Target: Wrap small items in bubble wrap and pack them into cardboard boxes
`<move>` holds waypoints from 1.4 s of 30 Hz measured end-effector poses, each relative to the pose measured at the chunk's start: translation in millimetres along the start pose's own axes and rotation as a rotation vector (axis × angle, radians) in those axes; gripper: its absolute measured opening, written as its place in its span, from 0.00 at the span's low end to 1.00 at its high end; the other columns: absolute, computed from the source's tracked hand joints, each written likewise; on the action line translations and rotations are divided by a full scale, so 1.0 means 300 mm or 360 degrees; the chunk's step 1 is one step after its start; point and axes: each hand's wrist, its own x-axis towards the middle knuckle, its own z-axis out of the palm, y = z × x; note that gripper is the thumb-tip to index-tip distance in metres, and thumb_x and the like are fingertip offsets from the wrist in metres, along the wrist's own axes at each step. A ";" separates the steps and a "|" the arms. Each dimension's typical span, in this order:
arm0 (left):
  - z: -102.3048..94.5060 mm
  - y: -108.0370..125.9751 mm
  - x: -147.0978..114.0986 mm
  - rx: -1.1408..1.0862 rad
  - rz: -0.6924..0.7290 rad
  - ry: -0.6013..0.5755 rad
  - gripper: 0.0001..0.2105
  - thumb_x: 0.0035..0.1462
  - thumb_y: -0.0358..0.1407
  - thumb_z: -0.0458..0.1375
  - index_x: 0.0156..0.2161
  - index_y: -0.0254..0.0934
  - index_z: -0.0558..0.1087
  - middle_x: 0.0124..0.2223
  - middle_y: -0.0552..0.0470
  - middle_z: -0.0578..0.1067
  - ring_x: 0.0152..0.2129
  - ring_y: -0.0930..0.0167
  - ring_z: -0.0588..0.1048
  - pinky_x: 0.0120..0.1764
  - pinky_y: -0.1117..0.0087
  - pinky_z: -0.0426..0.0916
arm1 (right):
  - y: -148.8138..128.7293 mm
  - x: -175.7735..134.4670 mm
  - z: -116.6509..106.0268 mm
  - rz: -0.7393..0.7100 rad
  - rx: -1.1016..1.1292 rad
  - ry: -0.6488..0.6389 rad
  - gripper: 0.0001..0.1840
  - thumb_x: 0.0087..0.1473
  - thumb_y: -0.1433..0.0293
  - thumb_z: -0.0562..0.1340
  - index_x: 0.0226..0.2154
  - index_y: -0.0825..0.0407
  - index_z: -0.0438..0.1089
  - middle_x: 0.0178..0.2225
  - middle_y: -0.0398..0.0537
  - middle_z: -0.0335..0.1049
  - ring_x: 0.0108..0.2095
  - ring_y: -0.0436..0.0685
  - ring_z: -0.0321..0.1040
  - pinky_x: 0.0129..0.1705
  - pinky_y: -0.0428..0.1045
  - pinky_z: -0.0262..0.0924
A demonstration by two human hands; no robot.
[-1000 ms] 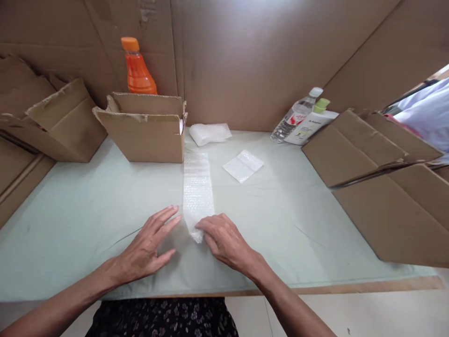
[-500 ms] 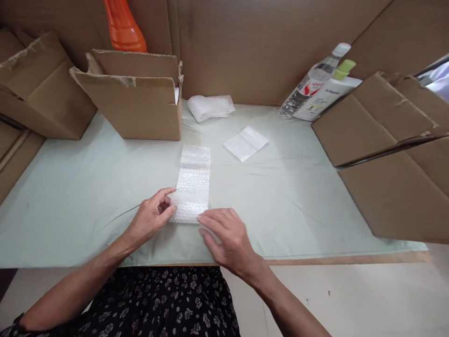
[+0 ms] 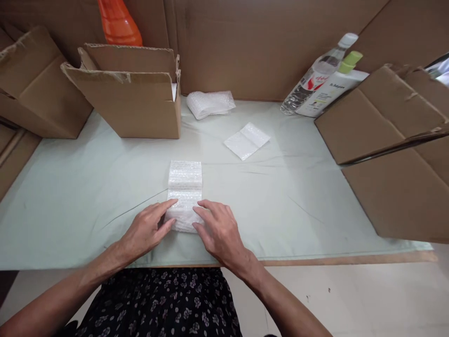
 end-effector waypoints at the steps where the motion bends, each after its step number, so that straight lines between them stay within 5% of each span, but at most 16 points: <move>1: 0.005 -0.006 0.013 0.0078 -0.0012 0.0052 0.21 0.64 0.33 0.55 0.62 0.39 0.69 0.44 0.45 0.80 0.38 0.64 0.78 0.44 0.60 0.75 | -0.001 0.002 0.005 -0.0073 -0.0116 0.0024 0.14 0.66 0.68 0.60 0.52 0.49 0.72 0.53 0.56 0.76 0.51 0.63 0.74 0.49 0.59 0.68; 5: -0.002 -0.002 0.015 0.0198 0.0152 0.0274 0.19 0.64 0.31 0.56 0.60 0.38 0.69 0.57 0.39 0.73 0.52 0.58 0.73 0.52 0.54 0.72 | 0.011 0.015 0.037 -0.0301 -0.0287 -0.0158 0.13 0.65 0.71 0.59 0.51 0.50 0.73 0.49 0.56 0.78 0.48 0.65 0.73 0.47 0.60 0.67; 9: -0.035 0.026 -0.051 0.0041 0.0359 0.0095 0.20 0.64 0.30 0.56 0.60 0.39 0.67 0.49 0.44 0.78 0.46 0.61 0.75 0.48 0.56 0.71 | 0.018 0.018 0.037 -0.0136 0.0024 -0.0215 0.12 0.67 0.73 0.57 0.49 0.51 0.73 0.42 0.51 0.80 0.41 0.59 0.75 0.43 0.55 0.70; 12: -0.045 0.024 -0.067 -0.0093 0.0229 -0.0006 0.19 0.65 0.28 0.53 0.60 0.39 0.67 0.41 0.48 0.79 0.37 0.65 0.75 0.42 0.61 0.71 | 0.004 0.011 0.011 -0.0025 0.0241 -0.0335 0.13 0.68 0.70 0.58 0.53 0.50 0.72 0.42 0.49 0.80 0.42 0.57 0.76 0.43 0.53 0.72; 16: -0.033 -0.015 0.001 -0.0023 0.0006 0.0097 0.19 0.65 0.33 0.55 0.60 0.38 0.69 0.45 0.46 0.80 0.40 0.63 0.77 0.45 0.59 0.73 | -0.010 0.023 0.004 -0.0180 -0.0172 -0.0078 0.13 0.66 0.70 0.60 0.52 0.49 0.72 0.53 0.57 0.75 0.51 0.64 0.73 0.48 0.59 0.69; 21: -0.026 -0.031 0.049 0.0188 0.0076 0.0300 0.17 0.65 0.34 0.56 0.57 0.35 0.71 0.50 0.42 0.77 0.46 0.60 0.74 0.48 0.56 0.71 | 0.019 0.080 0.054 -0.0387 -0.0419 -0.0208 0.12 0.65 0.74 0.58 0.49 0.51 0.74 0.52 0.57 0.77 0.49 0.64 0.72 0.46 0.59 0.67; 27: -0.062 0.002 -0.047 -0.0031 0.0190 0.0164 0.19 0.66 0.31 0.55 0.60 0.37 0.66 0.44 0.47 0.80 0.40 0.65 0.76 0.44 0.60 0.71 | 0.019 0.098 0.022 -0.0105 0.0181 -0.0510 0.13 0.68 0.72 0.57 0.50 0.51 0.74 0.41 0.50 0.80 0.41 0.57 0.74 0.45 0.54 0.69; 30: -0.063 -0.018 -0.029 -0.0014 0.0182 0.0204 0.16 0.67 0.32 0.54 0.59 0.36 0.68 0.39 0.50 0.80 0.34 0.67 0.77 0.41 0.62 0.71 | 0.023 0.116 0.016 0.0093 0.0369 -0.0591 0.14 0.68 0.70 0.57 0.51 0.49 0.75 0.45 0.48 0.80 0.44 0.57 0.76 0.47 0.53 0.70; 36: -0.056 -0.073 0.093 0.0241 -0.0038 0.0347 0.15 0.68 0.38 0.54 0.54 0.33 0.72 0.45 0.43 0.80 0.41 0.61 0.77 0.45 0.58 0.72 | 0.099 0.227 0.109 0.0105 -0.0203 -0.0339 0.14 0.68 0.70 0.56 0.48 0.52 0.76 0.41 0.52 0.80 0.42 0.61 0.73 0.47 0.56 0.64; 42: -0.068 -0.079 0.089 0.0274 -0.0217 0.0125 0.23 0.60 0.36 0.59 0.60 0.34 0.68 0.50 0.42 0.77 0.47 0.57 0.73 0.50 0.53 0.71 | 0.115 0.263 0.123 0.0084 -0.0473 -0.0357 0.14 0.66 0.66 0.58 0.49 0.53 0.75 0.52 0.58 0.74 0.47 0.65 0.68 0.45 0.58 0.59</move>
